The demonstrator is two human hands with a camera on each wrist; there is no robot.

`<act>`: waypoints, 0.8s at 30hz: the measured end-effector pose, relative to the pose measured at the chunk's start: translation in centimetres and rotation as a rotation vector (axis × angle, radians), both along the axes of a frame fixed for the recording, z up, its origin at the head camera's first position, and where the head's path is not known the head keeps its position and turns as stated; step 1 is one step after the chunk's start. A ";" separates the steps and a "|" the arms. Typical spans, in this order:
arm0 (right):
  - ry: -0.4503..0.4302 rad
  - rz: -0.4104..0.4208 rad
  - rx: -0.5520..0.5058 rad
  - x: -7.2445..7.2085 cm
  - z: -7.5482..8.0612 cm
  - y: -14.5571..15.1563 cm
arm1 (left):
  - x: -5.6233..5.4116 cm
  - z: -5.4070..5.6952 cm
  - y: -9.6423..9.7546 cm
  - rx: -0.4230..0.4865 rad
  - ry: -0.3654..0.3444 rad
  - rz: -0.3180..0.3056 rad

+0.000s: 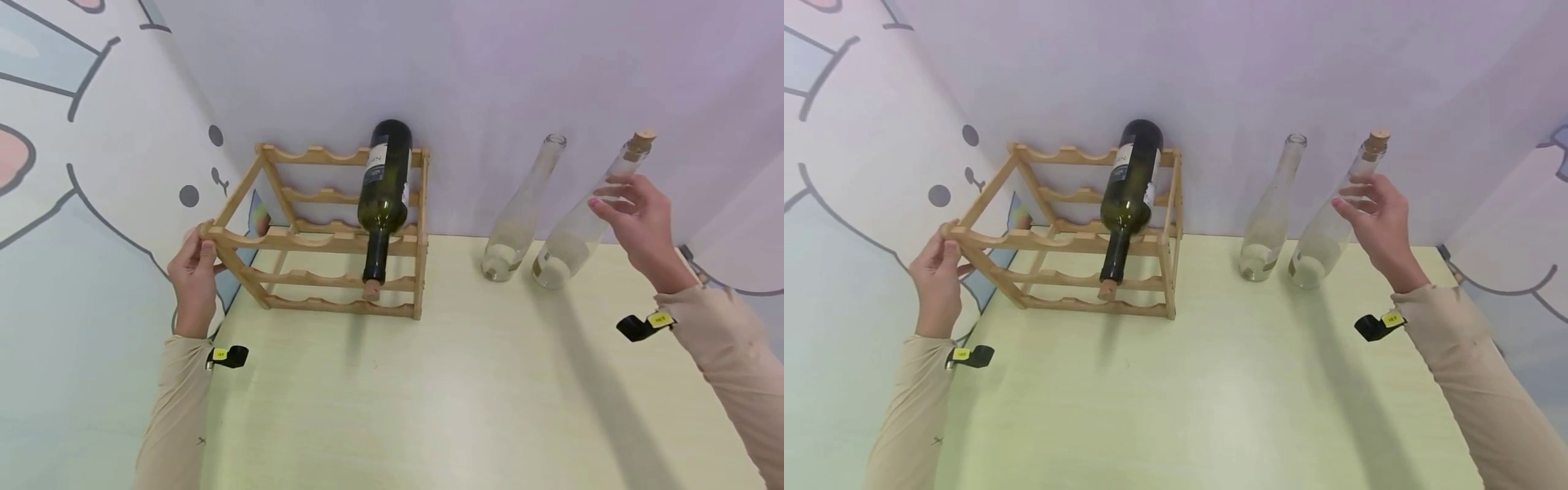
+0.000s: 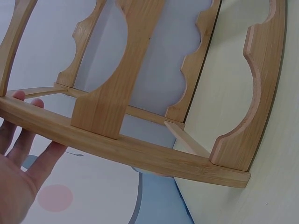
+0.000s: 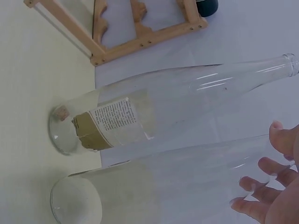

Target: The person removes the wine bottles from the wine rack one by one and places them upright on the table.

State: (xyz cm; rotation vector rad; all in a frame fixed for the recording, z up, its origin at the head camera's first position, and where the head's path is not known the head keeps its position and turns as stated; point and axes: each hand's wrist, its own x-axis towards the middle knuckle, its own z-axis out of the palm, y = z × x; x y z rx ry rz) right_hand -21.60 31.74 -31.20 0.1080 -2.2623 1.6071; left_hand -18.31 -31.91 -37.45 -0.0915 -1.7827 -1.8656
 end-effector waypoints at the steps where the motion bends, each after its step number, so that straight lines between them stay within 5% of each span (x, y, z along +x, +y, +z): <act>1: 0.000 0.003 -0.001 -0.1 0.0 0.0 | 0.0 0.0 0.0 -0.002 0.002 -0.001; 24: -0.009 0.011 0.094 -1.7 -1.3 1.1 | 0.0 -0.3 0.0 -0.038 0.035 -0.002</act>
